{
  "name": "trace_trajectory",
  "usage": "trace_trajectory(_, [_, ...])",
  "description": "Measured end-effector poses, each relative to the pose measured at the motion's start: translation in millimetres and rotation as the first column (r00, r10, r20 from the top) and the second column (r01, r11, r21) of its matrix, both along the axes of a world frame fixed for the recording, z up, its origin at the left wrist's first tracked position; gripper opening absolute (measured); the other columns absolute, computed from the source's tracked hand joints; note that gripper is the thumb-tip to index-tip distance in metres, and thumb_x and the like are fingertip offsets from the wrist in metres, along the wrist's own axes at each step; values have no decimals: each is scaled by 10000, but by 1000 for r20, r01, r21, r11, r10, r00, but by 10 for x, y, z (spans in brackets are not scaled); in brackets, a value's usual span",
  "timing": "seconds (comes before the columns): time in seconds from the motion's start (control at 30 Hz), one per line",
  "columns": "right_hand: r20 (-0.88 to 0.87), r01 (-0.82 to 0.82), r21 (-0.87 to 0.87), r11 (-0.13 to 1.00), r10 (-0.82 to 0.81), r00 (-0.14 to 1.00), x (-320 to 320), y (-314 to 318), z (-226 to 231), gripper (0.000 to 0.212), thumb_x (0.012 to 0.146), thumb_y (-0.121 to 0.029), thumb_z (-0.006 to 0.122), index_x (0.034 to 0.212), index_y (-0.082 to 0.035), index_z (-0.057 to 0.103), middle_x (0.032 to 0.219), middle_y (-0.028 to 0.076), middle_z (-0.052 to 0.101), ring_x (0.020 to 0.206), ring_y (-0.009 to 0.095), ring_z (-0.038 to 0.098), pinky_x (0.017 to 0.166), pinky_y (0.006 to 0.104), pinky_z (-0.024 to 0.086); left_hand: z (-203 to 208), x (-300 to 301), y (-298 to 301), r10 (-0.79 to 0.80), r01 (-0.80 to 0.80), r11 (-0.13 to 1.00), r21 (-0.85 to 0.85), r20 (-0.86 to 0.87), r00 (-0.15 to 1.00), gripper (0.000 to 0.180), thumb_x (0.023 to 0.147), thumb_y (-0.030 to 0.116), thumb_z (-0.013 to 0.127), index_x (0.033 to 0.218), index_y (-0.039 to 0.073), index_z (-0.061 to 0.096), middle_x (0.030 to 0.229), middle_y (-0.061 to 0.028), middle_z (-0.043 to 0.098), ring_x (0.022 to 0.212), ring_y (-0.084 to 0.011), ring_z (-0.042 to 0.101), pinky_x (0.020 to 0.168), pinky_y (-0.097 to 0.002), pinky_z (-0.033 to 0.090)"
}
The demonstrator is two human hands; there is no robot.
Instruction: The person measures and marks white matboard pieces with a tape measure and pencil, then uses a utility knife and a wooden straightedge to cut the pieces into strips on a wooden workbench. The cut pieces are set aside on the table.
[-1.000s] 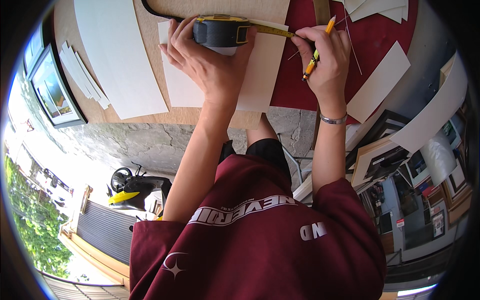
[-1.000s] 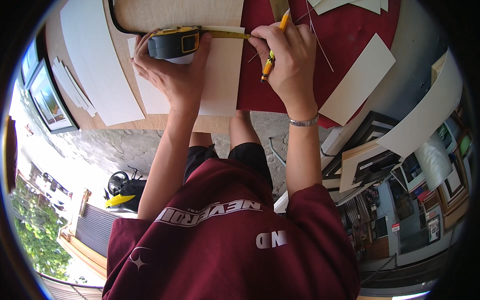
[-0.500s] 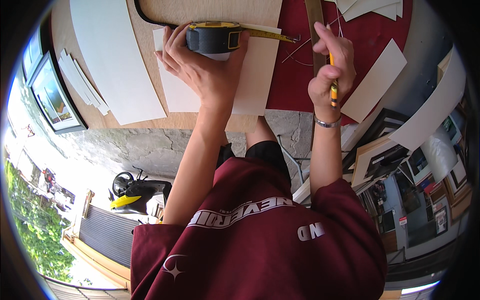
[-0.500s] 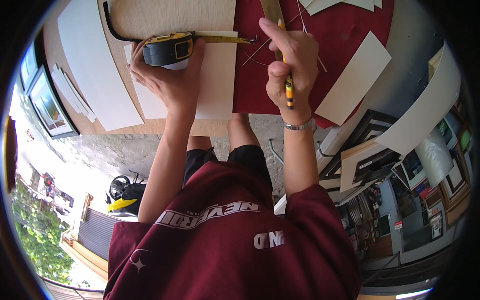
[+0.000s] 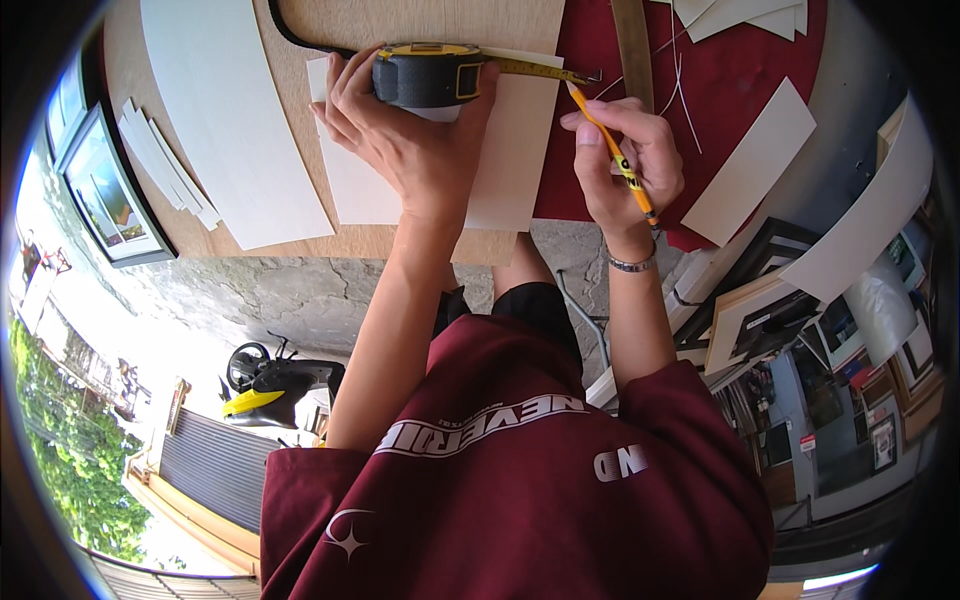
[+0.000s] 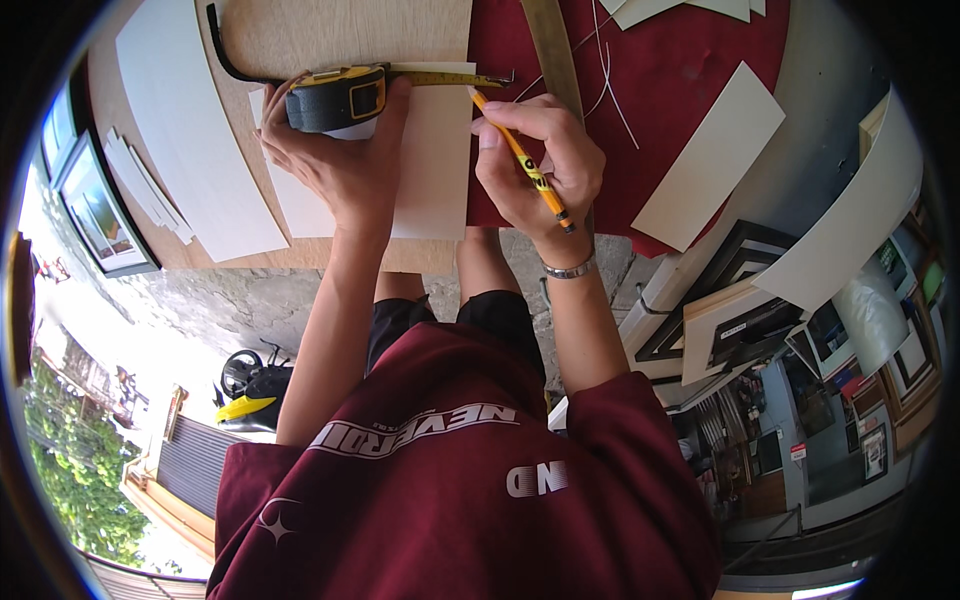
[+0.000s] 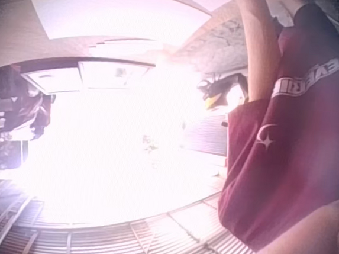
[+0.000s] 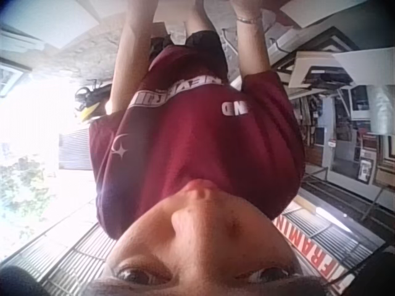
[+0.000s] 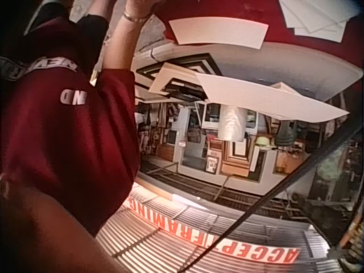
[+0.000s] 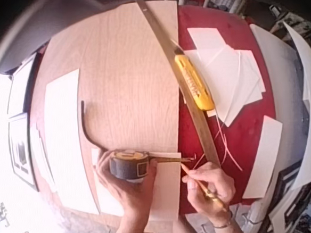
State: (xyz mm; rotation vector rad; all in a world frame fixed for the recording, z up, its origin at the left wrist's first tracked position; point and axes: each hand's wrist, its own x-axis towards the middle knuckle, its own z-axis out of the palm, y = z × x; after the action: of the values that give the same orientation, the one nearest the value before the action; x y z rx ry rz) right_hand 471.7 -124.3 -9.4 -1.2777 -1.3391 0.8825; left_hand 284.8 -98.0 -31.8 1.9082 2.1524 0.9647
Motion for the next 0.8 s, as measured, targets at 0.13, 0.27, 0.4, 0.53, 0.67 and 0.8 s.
trace_trajectory(0.13, [55, 1, 5, 1000, -1, 998, -7, 41, 21, 120, 860, 18, 665, 971, 3, 707, 829, 93, 731, 694, 222, 695, 651, 316, 557, -8, 2, -1, -1, 1, 1000, 9, 0, 1000, 933, 709, 486, 941, 1349, 56, 417, 1318, -125, 555, 1409, -443, 427, 1163, -716, 190])
trace_trajectory(0.27, [172, -23, 11, 1000, 21, 985, 6, 150, 61, 96, 839, 14, 626, 899, 9, 699, 771, 104, 703, 646, 236, 674, 618, 317, 537, -1, 4, 3, 6, -6, 1000, 14, -9, 1000, 937, 707, 487, 942, 1352, 55, 417, 1318, -123, 556, 1406, -443, 432, 1159, -716, 196])
trace_trajectory(0.4, [113, 8, -11, 1000, -7, 994, -51, 195, 62, 85, 840, 13, 608, 872, 17, 687, 734, 112, 683, 613, 233, 659, 584, 322, 520, -9, 4, 6, 5, -5, 1000, 11, -9, 1000, 942, 704, 483, 944, 1357, 56, 416, 1322, -120, 554, 1408, -443, 435, 1161, -715, 197])
trace_trajectory(0.53, [127, -20, -7, 1000, 21, 992, -53, 201, 54, 74, 845, 16, 605, 856, 19, 678, 733, 110, 680, 596, 225, 651, 568, 319, 511, 1, 12, 6, 8, -8, 1000, 7, 0, 1000, 941, 703, 483, 944, 1358, 58, 417, 1324, -121, 549, 1410, -440, 433, 1162, -713, 195])
trace_trajectory(0.67, [127, 4, -35, 999, 1, 992, -66, 191, 68, 68, 851, 18, 602, 843, 20, 670, 733, 107, 677, 588, 221, 644, 561, 309, 504, -15, 1, -3, 0, 0, 1000, 13, -2, 1000, 939, 705, 483, 944, 1358, 60, 418, 1322, -122, 547, 1406, -438, 435, 1160, -712, 196])
trace_trajectory(0.8, [148, 31, -32, 999, -26, 989, -79, 197, 81, 67, 850, 26, 597, 841, 32, 663, 740, 110, 674, 598, 220, 650, 571, 306, 512, -8, 2, 0, 4, -4, 1000, 14, -12, 1000, 939, 704, 478, 946, 1359, 60, 419, 1319, -122, 547, 1406, -435, 435, 1159, -711, 199])
